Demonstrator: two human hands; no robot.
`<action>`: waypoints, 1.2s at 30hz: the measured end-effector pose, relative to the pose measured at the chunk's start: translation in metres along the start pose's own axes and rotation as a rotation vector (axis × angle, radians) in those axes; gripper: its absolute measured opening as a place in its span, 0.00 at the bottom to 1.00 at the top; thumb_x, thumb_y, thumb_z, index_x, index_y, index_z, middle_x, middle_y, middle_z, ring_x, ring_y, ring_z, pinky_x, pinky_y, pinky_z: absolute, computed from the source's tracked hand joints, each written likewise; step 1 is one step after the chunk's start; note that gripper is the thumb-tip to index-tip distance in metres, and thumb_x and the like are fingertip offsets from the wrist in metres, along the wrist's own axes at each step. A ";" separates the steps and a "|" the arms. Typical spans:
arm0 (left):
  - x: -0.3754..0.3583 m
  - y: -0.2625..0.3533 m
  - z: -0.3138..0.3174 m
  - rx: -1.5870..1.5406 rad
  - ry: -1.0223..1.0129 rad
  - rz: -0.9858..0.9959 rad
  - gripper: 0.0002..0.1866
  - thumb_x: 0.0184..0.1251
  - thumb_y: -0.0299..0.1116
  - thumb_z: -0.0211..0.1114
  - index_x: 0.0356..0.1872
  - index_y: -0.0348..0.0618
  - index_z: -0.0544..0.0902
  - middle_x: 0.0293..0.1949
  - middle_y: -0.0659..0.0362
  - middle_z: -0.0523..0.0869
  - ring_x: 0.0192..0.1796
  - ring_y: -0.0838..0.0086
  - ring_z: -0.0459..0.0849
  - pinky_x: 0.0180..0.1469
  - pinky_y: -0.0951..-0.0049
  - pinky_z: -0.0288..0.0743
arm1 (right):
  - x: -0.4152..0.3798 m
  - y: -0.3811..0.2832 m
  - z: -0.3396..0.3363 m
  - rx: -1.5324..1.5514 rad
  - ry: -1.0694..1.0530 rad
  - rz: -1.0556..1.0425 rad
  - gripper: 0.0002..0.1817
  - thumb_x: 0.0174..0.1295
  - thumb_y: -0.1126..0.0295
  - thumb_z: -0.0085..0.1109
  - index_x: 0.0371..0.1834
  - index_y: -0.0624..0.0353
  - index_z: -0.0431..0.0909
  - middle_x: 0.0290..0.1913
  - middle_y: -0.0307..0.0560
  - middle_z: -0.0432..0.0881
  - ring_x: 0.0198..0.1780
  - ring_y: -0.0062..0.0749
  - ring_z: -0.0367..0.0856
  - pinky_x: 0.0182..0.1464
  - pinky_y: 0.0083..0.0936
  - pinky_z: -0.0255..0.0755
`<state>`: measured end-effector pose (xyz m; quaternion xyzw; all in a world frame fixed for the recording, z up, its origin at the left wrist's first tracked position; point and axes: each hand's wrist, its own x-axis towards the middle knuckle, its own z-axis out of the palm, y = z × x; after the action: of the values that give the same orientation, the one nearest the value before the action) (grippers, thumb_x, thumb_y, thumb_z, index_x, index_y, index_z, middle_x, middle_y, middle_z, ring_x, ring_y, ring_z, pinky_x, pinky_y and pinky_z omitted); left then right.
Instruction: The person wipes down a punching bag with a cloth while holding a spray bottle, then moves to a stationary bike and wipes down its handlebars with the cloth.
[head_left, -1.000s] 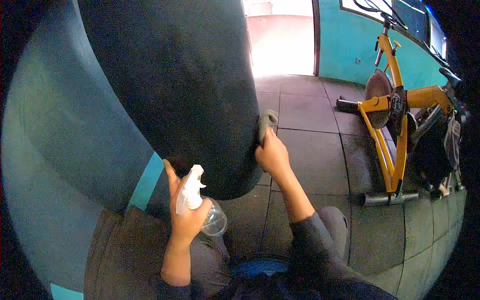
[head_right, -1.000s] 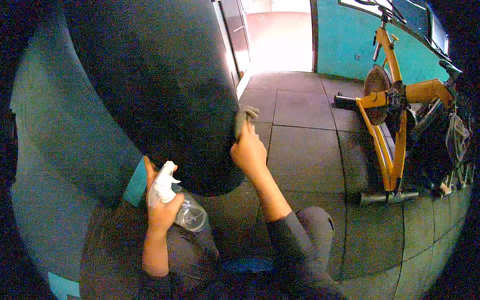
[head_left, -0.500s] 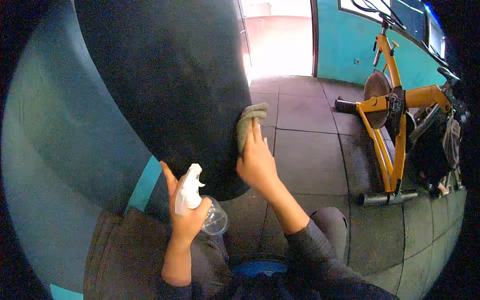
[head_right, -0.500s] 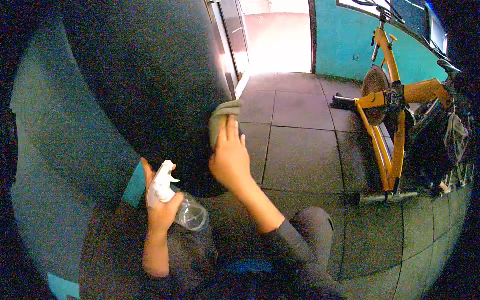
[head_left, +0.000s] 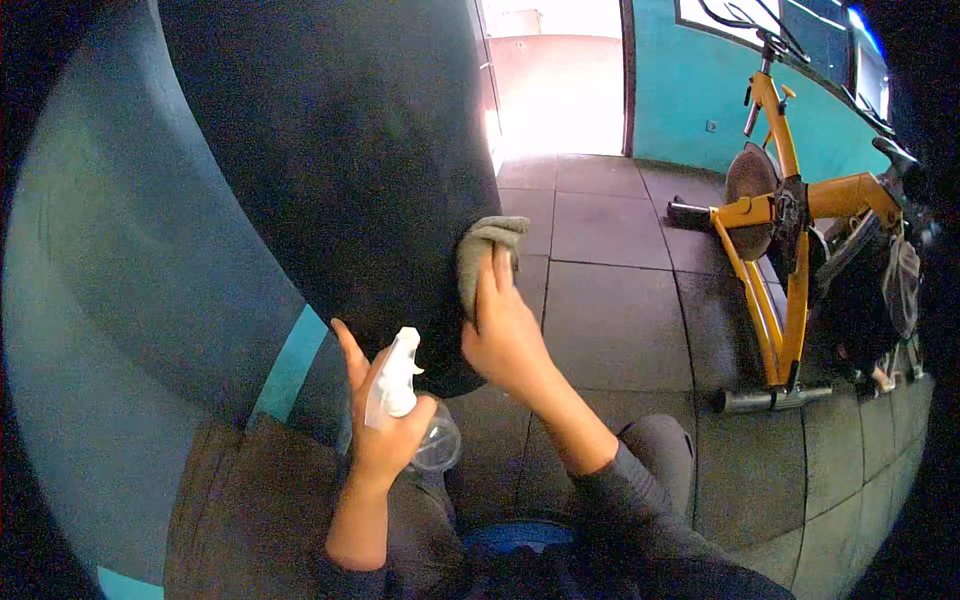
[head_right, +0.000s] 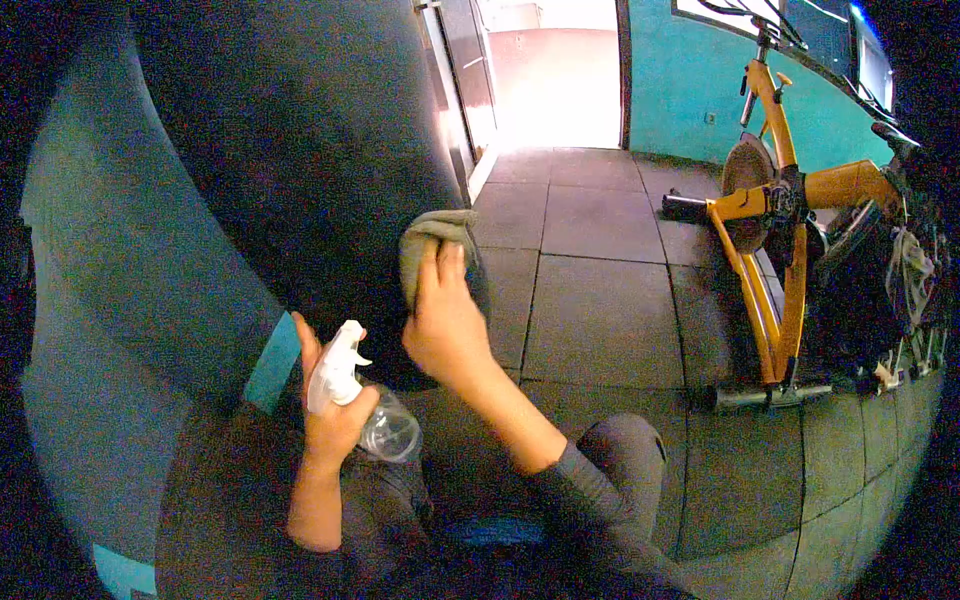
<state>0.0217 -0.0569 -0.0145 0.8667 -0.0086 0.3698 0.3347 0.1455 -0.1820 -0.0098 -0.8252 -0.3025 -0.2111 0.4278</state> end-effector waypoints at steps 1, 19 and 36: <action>-0.001 0.000 0.000 0.003 -0.003 -0.006 0.30 0.41 0.21 0.65 0.55 0.37 0.77 0.72 0.32 0.46 0.52 0.60 0.79 0.56 0.70 0.71 | 0.001 0.010 0.002 -0.056 -0.006 0.033 0.45 0.47 0.79 0.54 0.71 0.71 0.43 0.73 0.70 0.46 0.62 0.69 0.65 0.60 0.46 0.68; -0.001 0.003 0.001 -0.062 -0.018 -0.064 0.30 0.41 0.21 0.64 0.55 0.37 0.77 0.72 0.30 0.46 0.57 0.58 0.77 0.57 0.68 0.70 | 0.004 0.001 -0.025 -0.036 -0.072 0.068 0.43 0.46 0.79 0.55 0.68 0.73 0.47 0.71 0.72 0.49 0.58 0.68 0.69 0.55 0.45 0.72; 0.001 0.003 0.000 -0.040 -0.016 -0.066 0.30 0.41 0.21 0.64 0.54 0.37 0.78 0.73 0.33 0.46 0.63 0.57 0.73 0.57 0.69 0.71 | -0.003 -0.012 -0.031 0.130 -0.028 -0.036 0.44 0.47 0.79 0.55 0.70 0.71 0.45 0.71 0.77 0.46 0.66 0.69 0.60 0.64 0.43 0.64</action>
<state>0.0213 -0.0591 -0.0119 0.8626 0.0098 0.3514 0.3638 0.1324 -0.2030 0.0126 -0.7929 -0.3366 -0.1870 0.4723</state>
